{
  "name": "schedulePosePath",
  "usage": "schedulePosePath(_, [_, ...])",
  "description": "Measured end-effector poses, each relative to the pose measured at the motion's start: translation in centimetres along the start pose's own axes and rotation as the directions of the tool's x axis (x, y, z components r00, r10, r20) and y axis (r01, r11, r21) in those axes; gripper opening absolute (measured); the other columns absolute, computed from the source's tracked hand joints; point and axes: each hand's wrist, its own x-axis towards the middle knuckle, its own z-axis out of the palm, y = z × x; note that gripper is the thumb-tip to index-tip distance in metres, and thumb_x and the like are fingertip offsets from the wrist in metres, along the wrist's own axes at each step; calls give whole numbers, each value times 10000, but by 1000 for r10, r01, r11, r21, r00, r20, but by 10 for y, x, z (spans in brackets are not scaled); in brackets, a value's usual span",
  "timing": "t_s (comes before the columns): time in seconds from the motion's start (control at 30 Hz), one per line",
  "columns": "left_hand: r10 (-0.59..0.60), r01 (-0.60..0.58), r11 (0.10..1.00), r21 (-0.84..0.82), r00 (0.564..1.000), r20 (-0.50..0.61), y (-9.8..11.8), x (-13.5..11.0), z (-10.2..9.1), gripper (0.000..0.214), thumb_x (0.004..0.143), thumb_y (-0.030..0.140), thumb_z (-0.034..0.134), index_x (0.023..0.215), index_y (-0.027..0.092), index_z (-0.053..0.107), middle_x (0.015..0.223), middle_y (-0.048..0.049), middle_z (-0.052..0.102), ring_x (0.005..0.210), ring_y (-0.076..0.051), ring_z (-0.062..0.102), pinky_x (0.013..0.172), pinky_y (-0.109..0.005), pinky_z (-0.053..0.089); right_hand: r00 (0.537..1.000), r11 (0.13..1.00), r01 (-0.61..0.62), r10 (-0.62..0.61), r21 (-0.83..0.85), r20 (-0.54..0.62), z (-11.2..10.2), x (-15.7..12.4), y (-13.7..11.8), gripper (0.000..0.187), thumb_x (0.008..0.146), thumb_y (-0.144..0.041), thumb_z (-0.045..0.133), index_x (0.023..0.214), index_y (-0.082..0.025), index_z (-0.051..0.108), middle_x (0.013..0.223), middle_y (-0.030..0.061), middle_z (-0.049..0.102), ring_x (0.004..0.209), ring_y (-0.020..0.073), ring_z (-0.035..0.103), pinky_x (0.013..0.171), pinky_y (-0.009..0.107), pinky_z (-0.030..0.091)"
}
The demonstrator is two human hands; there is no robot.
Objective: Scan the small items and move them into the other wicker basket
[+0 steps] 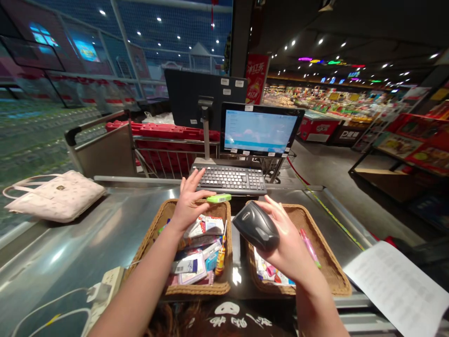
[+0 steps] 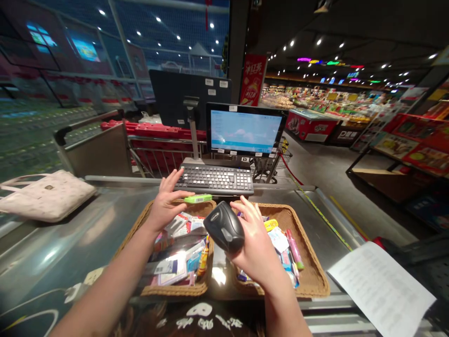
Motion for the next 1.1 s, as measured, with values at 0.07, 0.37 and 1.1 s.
schedulePosePath(0.07, [-31, 30, 999, 14, 999, 44, -5, -8, 2, 236, 768, 174, 624, 931, 275, 762, 1606, -21, 317, 1495, -299, 251, 1193, -639, 104, 1000, 1000, -9, 8, 14, 25, 5, 1, 1, 514, 748, -158, 622, 1254, -224, 566, 1397, 129, 531, 1461, 348, 314, 1171, 631, 291])
schedulePosePath(0.37, [-118, 113, 993, 38, 973, 198, -23, -46, 19, 151, 800, 207, 613, 905, 238, 716, 1545, -93, 426, 1465, -307, 320, 1167, -669, 137, 989, 994, -84, 74, 67, 131, 33, 3, 7, 594, 670, -122, 616, 1252, -228, 564, 1357, 112, 558, 1432, 349, 359, 1169, 642, 285])
schedulePosePath(1.1, [-52, -40, 988, 150, 823, 565, -25, -73, 71, 358, 829, 192, 590, 1173, 234, 678, 1501, -148, 477, 1424, -345, 386, 1152, -687, 160, 974, 964, -159, 119, 212, 193, 49, -11, 9, 672, 669, -206, 742, 1312, -251, 554, 1347, 79, 580, 1409, 305, 401, 1193, 513, 305])
